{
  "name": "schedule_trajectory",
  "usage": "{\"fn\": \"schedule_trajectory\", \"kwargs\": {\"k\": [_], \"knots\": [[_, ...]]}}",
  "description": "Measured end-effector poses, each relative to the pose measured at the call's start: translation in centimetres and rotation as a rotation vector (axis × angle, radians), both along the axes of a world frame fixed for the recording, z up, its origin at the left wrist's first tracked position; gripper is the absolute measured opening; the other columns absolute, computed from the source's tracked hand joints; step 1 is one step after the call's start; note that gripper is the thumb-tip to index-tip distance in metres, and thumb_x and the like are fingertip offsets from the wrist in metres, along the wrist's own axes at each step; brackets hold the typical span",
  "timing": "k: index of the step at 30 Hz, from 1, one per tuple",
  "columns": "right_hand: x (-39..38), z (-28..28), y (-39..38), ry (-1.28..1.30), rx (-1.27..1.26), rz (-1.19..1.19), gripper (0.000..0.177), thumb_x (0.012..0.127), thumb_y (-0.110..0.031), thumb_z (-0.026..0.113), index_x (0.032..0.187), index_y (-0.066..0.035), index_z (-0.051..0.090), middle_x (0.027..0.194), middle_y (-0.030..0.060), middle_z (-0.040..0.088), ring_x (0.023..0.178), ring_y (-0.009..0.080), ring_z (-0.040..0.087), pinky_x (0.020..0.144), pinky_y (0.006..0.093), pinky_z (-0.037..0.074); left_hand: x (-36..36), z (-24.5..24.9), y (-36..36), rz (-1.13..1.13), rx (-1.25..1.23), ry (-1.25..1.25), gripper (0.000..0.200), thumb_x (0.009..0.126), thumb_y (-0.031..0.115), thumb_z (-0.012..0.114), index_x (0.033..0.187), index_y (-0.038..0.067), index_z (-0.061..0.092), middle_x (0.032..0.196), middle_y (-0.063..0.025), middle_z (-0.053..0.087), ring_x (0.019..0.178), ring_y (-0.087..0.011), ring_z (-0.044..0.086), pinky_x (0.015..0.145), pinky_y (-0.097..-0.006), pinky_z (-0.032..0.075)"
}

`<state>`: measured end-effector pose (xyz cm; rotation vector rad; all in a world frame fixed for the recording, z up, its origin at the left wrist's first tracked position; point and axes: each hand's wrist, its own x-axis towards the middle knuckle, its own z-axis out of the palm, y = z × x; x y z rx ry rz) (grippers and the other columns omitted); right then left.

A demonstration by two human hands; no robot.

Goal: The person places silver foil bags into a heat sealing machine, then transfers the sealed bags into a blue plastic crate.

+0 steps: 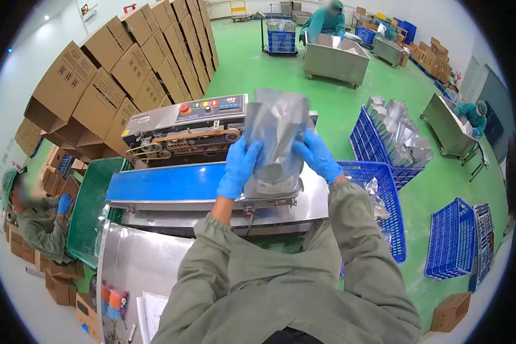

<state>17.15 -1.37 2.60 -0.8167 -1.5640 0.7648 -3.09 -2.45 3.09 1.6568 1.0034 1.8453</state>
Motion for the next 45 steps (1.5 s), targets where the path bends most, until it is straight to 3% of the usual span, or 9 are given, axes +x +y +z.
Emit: {"fn": "schedule_trajectory", "kwargs": {"k": [4, 10, 14, 23, 27, 31, 34, 38, 45], "knots": [[0.2, -1.1, 1.9, -0.300, 0.104, -0.262, 0.030, 0.089, -0.028, 0.050, 0.083, 0.000, 0.059, 0.065, 0.0009, 0.055, 0.059, 0.0140, 0.050, 0.054, 0.0302, 0.042, -3.4, -3.3, 3.8, 0.013, -0.330, 0.486, 0.037, 0.091, 0.032, 0.047, 0.076, 0.001, 0.059, 0.065, -0.0064, 0.059, 0.057, -0.0123, 0.048, 0.049, -0.0317, 0.037], [1.8, -5.0, 1.8, 0.109, -0.238, -0.118, 0.035, 0.090, -0.031, 0.048, 0.079, -0.001, 0.061, 0.060, -0.0008, 0.051, 0.051, 0.0064, 0.045, 0.045, 0.0223, 0.036, -2.1, -7.9, 5.0, -0.334, -0.695, -0.546, 0.030, 0.089, 0.030, 0.048, 0.094, 0.002, 0.060, 0.086, -0.0053, 0.059, 0.073, -0.0127, 0.050, 0.069, -0.0254, 0.041], [3.4, -7.1, 1.7, -0.011, -0.374, -0.100, 0.035, 0.090, -0.027, 0.044, 0.079, 0.000, 0.064, 0.056, 0.0008, 0.050, 0.047, 0.0084, 0.045, 0.043, 0.0236, 0.037, -2.6, -9.8, 5.8, -0.176, -0.773, -0.097, 0.034, 0.085, 0.027, 0.050, 0.099, -0.002, 0.058, 0.092, -0.0086, 0.059, 0.080, -0.0170, 0.053, 0.073, -0.0278, 0.043], [-0.8, -9.1, 4.8, -0.070, -0.560, -0.102, 0.037, 0.083, -0.028, 0.049, 0.078, 0.006, 0.063, 0.065, 0.0099, 0.061, 0.053, 0.0156, 0.058, 0.049, 0.0267, 0.047, -8.0, -15.6, 11.2, -0.252, -0.890, -0.289, 0.043, 0.086, 0.034, 0.051, 0.106, -0.003, 0.057, 0.099, -0.0086, 0.060, 0.086, -0.0186, 0.054, 0.079, -0.0294, 0.043], [-3.3, -10.9, 6.3, -0.445, -0.057, -0.067, 0.031, 0.083, -0.028, 0.053, 0.084, 0.002, 0.061, 0.064, 0.0082, 0.060, 0.053, 0.0165, 0.058, 0.049, 0.0307, 0.047, -10.2, -11.9, 8.6, 0.098, -1.021, -0.018, 0.044, 0.085, 0.039, 0.053, 0.107, 0.001, 0.059, 0.100, -0.0059, 0.059, 0.086, -0.0168, 0.052, 0.079, -0.0285, 0.041], [0.8, -10.0, 0.8, 0.090, -0.797, 0.040, 0.020, 0.081, -0.021, 0.056, 0.087, -0.003, 0.063, 0.072, 0.0082, 0.062, 0.060, 0.0193, 0.059, 0.052, 0.0305, 0.047, -11.7, -8.6, 5.7, 0.049, -0.974, -0.251, 0.038, 0.091, 0.033, 0.041, 0.099, 0.001, 0.059, 0.097, -0.0095, 0.059, 0.087, -0.0201, 0.052, 0.080, -0.0335, 0.040], [10.3, -16.6, 1.7, 0.186, -0.672, -0.239, 0.022, 0.082, -0.021, 0.054, 0.094, -0.005, 0.065, 0.071, 0.0061, 0.062, 0.057, 0.0168, 0.055, 0.052, 0.0293, 0.046, -13.0, -8.1, 3.2, 0.573, -0.183, 0.961, 0.045, 0.092, 0.028, 0.040, 0.121, -0.006, 0.044, 0.129, -0.0226, 0.041, 0.118, -0.0321, 0.041, 0.097, -0.0377, 0.031], [27.0, -31.9, 1.9, -0.515, -0.790, -0.876, 0.035, 0.078, -0.032, 0.046, 0.083, -0.003, 0.065, 0.085, 0.0224, 0.061, 0.076, 0.0398, 0.059, 0.067, 0.0459, 0.046, -11.2, -6.6, 0.3, 0.436, -0.514, 1.129, 0.047, 0.092, 0.025, 0.041, 0.128, -0.004, 0.036, 0.134, -0.0217, 0.036, 0.125, -0.0314, 0.034, 0.102, -0.0363, 0.026], [37.8, -42.3, 3.4, -0.538, -1.154, -1.080, 0.043, 0.075, -0.039, 0.047, 0.086, -0.001, 0.065, 0.093, 0.0252, 0.059, 0.088, 0.0404, 0.058, 0.079, 0.0467, 0.045, -15.4, -5.3, -1.4, 0.787, -0.291, 1.322, 0.033, 0.092, 0.019, 0.040, 0.114, -0.003, 0.052, 0.112, -0.0191, 0.054, 0.099, -0.0300, 0.054, 0.084, -0.0360, 0.044]]}}
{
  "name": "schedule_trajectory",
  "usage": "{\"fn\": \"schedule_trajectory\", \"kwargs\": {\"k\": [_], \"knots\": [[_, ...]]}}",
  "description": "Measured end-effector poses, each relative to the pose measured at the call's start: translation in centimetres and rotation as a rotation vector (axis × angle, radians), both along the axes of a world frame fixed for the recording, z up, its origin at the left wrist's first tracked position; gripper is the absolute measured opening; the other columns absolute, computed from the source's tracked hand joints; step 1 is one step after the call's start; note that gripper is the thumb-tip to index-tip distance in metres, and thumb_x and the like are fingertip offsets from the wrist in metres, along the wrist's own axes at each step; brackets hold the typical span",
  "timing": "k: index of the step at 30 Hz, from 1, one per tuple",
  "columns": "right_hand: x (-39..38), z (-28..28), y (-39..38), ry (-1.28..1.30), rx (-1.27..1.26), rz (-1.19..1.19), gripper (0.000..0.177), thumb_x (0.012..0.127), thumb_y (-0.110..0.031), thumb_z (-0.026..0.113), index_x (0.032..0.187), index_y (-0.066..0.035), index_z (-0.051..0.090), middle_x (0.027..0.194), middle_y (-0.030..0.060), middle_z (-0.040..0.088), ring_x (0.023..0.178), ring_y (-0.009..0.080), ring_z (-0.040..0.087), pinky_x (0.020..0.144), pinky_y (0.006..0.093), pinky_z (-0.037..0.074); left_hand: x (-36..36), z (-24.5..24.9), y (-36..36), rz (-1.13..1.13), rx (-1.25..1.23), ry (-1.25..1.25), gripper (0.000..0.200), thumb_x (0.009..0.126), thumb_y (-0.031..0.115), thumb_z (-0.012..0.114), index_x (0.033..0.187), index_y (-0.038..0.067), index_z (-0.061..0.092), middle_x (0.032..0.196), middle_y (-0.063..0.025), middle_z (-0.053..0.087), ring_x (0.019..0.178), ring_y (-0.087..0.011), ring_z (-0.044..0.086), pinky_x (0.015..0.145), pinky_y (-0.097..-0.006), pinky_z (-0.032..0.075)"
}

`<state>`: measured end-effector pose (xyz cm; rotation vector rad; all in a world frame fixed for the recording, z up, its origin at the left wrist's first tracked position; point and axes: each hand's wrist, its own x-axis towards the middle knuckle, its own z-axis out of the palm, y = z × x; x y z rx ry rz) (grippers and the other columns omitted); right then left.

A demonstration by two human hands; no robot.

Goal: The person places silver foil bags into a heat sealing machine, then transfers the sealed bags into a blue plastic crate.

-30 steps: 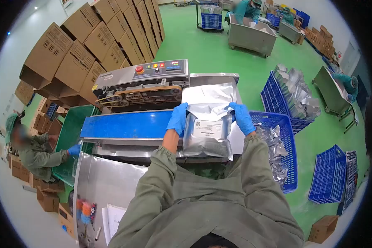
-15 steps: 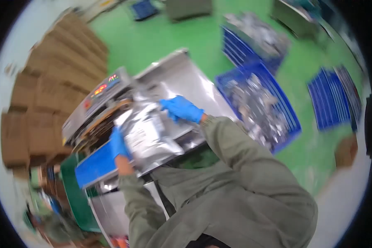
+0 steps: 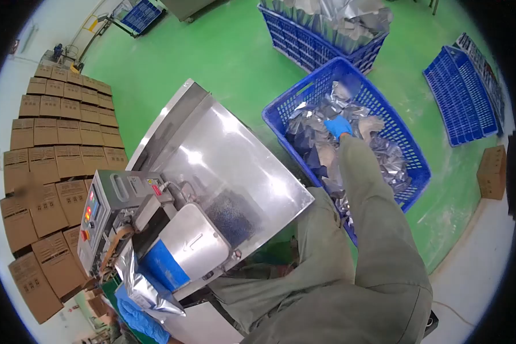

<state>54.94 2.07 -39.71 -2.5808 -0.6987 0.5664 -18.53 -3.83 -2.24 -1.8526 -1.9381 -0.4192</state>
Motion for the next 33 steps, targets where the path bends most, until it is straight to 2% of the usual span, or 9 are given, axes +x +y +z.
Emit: {"fn": "schedule_trajectory", "kwargs": {"k": [1, 4, 5, 13, 16, 20, 24, 26, 33], "knots": [[0.1, -1.5, 0.6, 0.020, -0.005, 0.007, 0.043, 0.075, -0.039, 0.047, 0.086, -0.001, 0.065, 0.093, 0.0252, 0.059, 0.088, 0.0404, 0.058, 0.079, 0.0467, 0.045, 2.1, 0.3, 0.2, 0.150, 0.020, -0.274, 0.033, 0.092, 0.019, 0.041, 0.113, -0.003, 0.052, 0.113, -0.0191, 0.054, 0.100, -0.0300, 0.053, 0.085, -0.0361, 0.043], [4.4, -12.8, 2.0, -0.233, -0.163, 0.361, 0.039, 0.076, -0.035, 0.048, 0.080, -0.001, 0.065, 0.088, 0.0222, 0.061, 0.082, 0.0387, 0.059, 0.074, 0.0464, 0.046, 2.4, 0.7, 0.5, 0.066, -0.166, 0.208, 0.040, 0.090, 0.026, 0.044, 0.120, -0.001, 0.046, 0.122, -0.0165, 0.048, 0.110, -0.0294, 0.048, 0.091, -0.0339, 0.039], [3.3, -9.5, 1.7, -0.226, -0.174, 0.376, 0.039, 0.076, -0.035, 0.048, 0.080, -0.001, 0.065, 0.088, 0.0222, 0.061, 0.082, 0.0387, 0.059, 0.074, 0.0464, 0.046, 4.8, 1.1, 1.0, 0.114, -0.082, -0.283, 0.034, 0.091, 0.017, 0.042, 0.118, -0.003, 0.049, 0.121, -0.0169, 0.051, 0.108, -0.0265, 0.049, 0.092, -0.0338, 0.038], [-7.9, 21.9, 0.1, -0.377, 0.316, 0.731, 0.024, 0.071, -0.022, 0.050, 0.065, -0.001, 0.062, 0.066, 0.0206, 0.057, 0.061, 0.0371, 0.056, 0.059, 0.0458, 0.044, 11.1, 1.5, 2.2, -0.022, -0.065, -0.334, 0.035, 0.091, 0.020, 0.046, 0.116, -0.004, 0.051, 0.113, -0.0148, 0.056, 0.104, -0.0212, 0.052, 0.090, -0.0299, 0.040], [-12.3, 34.2, 0.0, -0.335, 0.447, 0.813, 0.025, 0.071, -0.022, 0.051, 0.062, 0.001, 0.059, 0.059, 0.0208, 0.053, 0.053, 0.0347, 0.052, 0.054, 0.0443, 0.041, 14.6, -1.3, 3.1, -0.376, -0.154, -0.988, 0.033, 0.087, 0.012, 0.050, 0.117, -0.002, 0.051, 0.115, -0.0124, 0.055, 0.105, -0.0200, 0.051, 0.092, -0.0307, 0.039], [-17.9, 48.7, -2.2, -0.164, 0.627, 0.845, 0.032, 0.075, -0.025, 0.052, 0.061, 0.003, 0.055, 0.050, 0.0177, 0.045, 0.044, 0.0253, 0.045, 0.050, 0.0389, 0.038, 21.7, 1.5, 3.9, -0.675, -0.384, -0.920, 0.042, 0.083, 0.012, 0.055, 0.123, 0.002, 0.047, 0.121, -0.0117, 0.052, 0.109, -0.0205, 0.050, 0.093, -0.0316, 0.039], [-22.2, 57.4, -3.5, -0.049, 0.916, 0.920, 0.035, 0.082, -0.030, 0.053, 0.065, 0.002, 0.056, 0.051, 0.0051, 0.047, 0.049, 0.0108, 0.043, 0.046, 0.0306, 0.035, 24.5, 4.6, 4.9, -0.857, -0.230, -1.121, 0.038, 0.088, 0.021, 0.051, 0.121, 0.002, 0.049, 0.118, -0.0106, 0.053, 0.107, -0.0186, 0.051, 0.089, -0.0314, 0.041], [-22.3, 60.4, -3.3, 0.038, 0.867, 1.106, 0.034, 0.086, -0.030, 0.053, 0.071, -0.001, 0.059, 0.057, 0.0004, 0.051, 0.053, 0.0080, 0.046, 0.048, 0.0253, 0.035, 22.8, 6.4, 6.0, -1.027, -0.056, -1.699, 0.038, 0.093, 0.030, 0.044, 0.118, 0.002, 0.051, 0.113, -0.0091, 0.056, 0.101, -0.0164, 0.053, 0.087, -0.0308, 0.042], [-29.6, 65.4, -1.4, -0.219, 0.703, 1.458, 0.024, 0.087, -0.021, 0.054, 0.076, -0.001, 0.056, 0.066, -0.0009, 0.050, 0.061, 0.0076, 0.046, 0.056, 0.0234, 0.040, 12.8, 12.4, 3.5, -0.845, 0.073, -1.507, 0.033, 0.093, 0.024, 0.045, 0.116, 0.002, 0.053, 0.108, -0.0073, 0.058, 0.095, -0.0141, 0.055, 0.086, -0.0270, 0.043]]}}
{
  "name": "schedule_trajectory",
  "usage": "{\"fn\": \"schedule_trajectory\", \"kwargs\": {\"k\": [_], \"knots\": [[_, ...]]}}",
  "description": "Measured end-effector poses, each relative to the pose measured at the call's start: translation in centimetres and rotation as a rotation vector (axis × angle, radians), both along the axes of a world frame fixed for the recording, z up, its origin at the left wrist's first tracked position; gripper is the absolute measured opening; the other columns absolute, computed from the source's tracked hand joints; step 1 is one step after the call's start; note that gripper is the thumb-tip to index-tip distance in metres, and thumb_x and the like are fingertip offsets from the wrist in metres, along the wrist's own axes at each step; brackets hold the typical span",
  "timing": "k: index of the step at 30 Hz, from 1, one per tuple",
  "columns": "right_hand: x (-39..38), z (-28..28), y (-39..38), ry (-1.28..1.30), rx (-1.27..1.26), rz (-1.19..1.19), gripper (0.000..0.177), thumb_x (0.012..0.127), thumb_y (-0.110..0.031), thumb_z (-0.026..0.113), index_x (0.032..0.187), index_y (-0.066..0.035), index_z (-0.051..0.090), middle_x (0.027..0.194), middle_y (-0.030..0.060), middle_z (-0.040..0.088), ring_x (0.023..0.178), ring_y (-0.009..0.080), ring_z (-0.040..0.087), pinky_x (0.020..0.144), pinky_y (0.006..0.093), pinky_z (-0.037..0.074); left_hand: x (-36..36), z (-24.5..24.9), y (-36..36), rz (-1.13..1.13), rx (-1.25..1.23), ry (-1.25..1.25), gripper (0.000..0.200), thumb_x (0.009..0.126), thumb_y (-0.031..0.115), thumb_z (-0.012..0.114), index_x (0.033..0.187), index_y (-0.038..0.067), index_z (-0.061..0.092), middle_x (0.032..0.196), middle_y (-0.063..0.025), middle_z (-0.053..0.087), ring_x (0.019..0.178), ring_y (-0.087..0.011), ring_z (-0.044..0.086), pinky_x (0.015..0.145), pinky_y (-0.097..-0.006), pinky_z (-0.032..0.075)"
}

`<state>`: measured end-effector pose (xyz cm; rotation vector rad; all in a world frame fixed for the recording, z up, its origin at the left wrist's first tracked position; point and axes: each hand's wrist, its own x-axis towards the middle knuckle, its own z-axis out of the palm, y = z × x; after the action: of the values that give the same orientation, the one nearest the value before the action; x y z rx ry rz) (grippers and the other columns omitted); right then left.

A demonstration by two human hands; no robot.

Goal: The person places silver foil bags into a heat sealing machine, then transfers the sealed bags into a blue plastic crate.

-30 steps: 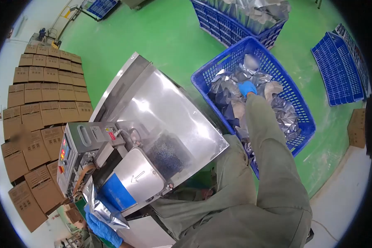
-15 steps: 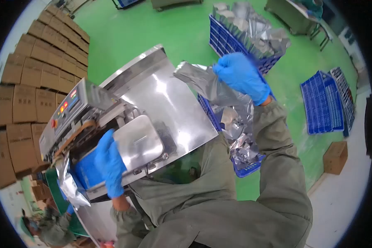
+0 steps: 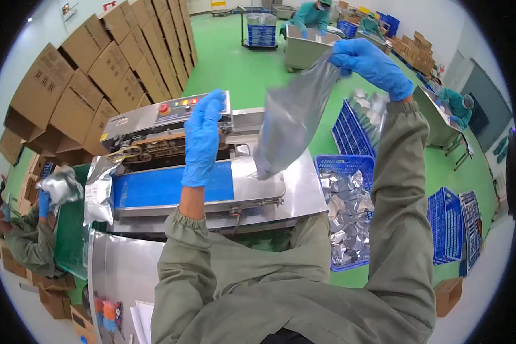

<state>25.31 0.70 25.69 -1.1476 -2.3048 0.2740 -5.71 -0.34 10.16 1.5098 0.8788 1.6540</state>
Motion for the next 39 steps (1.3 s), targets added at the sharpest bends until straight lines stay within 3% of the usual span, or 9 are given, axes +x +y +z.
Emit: {"fn": "schedule_trajectory", "kwargs": {"k": [4, 8, 10, 12, 24, 28, 33, 36, 39], "knots": [[-6.2, -0.5, 1.2, -0.226, 0.141, 0.128, 0.019, 0.087, -0.018, 0.053, 0.082, 0.000, 0.058, 0.071, -0.0003, 0.053, 0.065, 0.0096, 0.049, 0.064, 0.0243, 0.044, 0.5, -1.0, 0.0, -0.072, 0.136, 0.203, 0.035, 0.091, 0.022, 0.047, 0.120, 0.002, 0.051, 0.114, -0.0079, 0.058, 0.107, -0.0180, 0.052, 0.092, -0.0290, 0.040], [-8.6, -4.8, 2.3, -0.180, 0.014, 0.179, 0.026, 0.085, -0.022, 0.054, 0.098, 0.000, 0.060, 0.078, 0.0069, 0.059, 0.071, 0.0125, 0.054, 0.069, 0.0263, 0.045, 3.2, -7.9, 3.3, 0.216, 0.189, 0.500, 0.029, 0.091, 0.027, 0.046, 0.094, 0.000, 0.058, 0.080, -0.0181, 0.061, 0.079, -0.0251, 0.062, 0.066, -0.0382, 0.046], [-6.6, -6.8, 1.0, 0.612, -0.201, 0.169, 0.030, 0.085, -0.023, 0.053, 0.108, -0.003, 0.057, 0.090, 0.0049, 0.059, 0.077, 0.0126, 0.055, 0.072, 0.0258, 0.045, 4.1, -10.5, 2.9, 0.365, 0.149, 0.483, 0.031, 0.091, 0.028, 0.046, 0.084, 0.000, 0.056, 0.071, -0.0189, 0.056, 0.068, -0.0280, 0.058, 0.058, -0.0395, 0.042], [-1.5, -12.7, 1.4, 0.728, -0.218, 0.066, 0.036, 0.083, -0.015, 0.057, 0.116, -0.004, 0.052, 0.097, 0.0029, 0.057, 0.082, 0.0117, 0.054, 0.072, 0.0245, 0.045, 3.9, -11.3, 2.0, 0.515, 0.115, 0.456, 0.036, 0.091, 0.030, 0.045, 0.073, 0.000, 0.054, 0.061, -0.0198, 0.051, 0.057, -0.0309, 0.055, 0.051, -0.0409, 0.039], [-3.1, -20.6, -1.8, 0.690, -0.475, -0.015, 0.009, 0.081, -0.008, 0.059, 0.080, 0.002, 0.058, 0.072, -0.0005, 0.052, 0.064, 0.0084, 0.047, 0.059, 0.0234, 0.040, 2.3, -10.9, 1.6, 0.340, 0.172, 0.159, 0.038, 0.093, 0.022, 0.043, 0.063, -0.002, 0.048, 0.052, -0.0151, 0.042, 0.046, -0.0187, 0.034, 0.045, -0.0354, 0.030], [-2.4, -20.9, -0.3, 0.280, 0.041, -0.150, 0.015, 0.081, -0.012, 0.060, 0.087, 0.001, 0.061, 0.072, 0.0009, 0.057, 0.066, 0.0112, 0.051, 0.061, 0.0240, 0.043, 2.4, -10.9, 1.4, 0.356, 0.139, 0.083, 0.041, 0.093, 0.026, 0.044, 0.064, -0.003, 0.049, 0.051, -0.0062, 0.043, 0.050, -0.0119, 0.034, 0.046, -0.0333, 0.030], [-4.6, -23.7, -0.2, 0.930, -0.224, -0.146, 0.023, 0.088, -0.021, 0.054, 0.086, 0.002, 0.058, 0.071, 0.0040, 0.056, 0.065, 0.0097, 0.048, 0.059, 0.0278, 0.040, 1.4, -12.1, 1.7, 0.231, -0.051, -0.103, 0.042, 0.093, 0.030, 0.045, 0.068, -0.002, 0.052, 0.055, 0.0039, 0.040, 0.056, -0.0072, 0.034, 0.046, -0.0301, 0.030], [-4.7, -24.2, 1.5, 0.494, -0.163, -0.180, 0.033, 0.090, -0.029, 0.049, 0.087, 0.002, 0.059, 0.072, 0.0018, 0.057, 0.069, 0.0105, 0.051, 0.065, 0.0269, 0.042, 1.4, -10.3, 1.8, 0.147, -0.017, 0.069, 0.041, 0.093, 0.035, 0.043, 0.071, 0.001, 0.051, 0.060, 0.0054, 0.039, 0.059, -0.0055, 0.032, 0.049, -0.0253, 0.029], [-4.5, -26.6, 3.0, 0.707, -0.256, -0.158, 0.039, 0.091, -0.032, 0.046, 0.093, 0.005, 0.058, 0.080, 0.0026, 0.059, 0.076, 0.0108, 0.050, 0.070, 0.0258, 0.041, 0.5, -14.7, 5.2, -0.083, -0.269, -0.198, 0.035, 0.092, 0.036, 0.044, 0.074, 0.008, 0.052, 0.068, 0.0056, 0.044, 0.063, -0.0052, 0.035, 0.054, -0.0219, 0.032]]}}
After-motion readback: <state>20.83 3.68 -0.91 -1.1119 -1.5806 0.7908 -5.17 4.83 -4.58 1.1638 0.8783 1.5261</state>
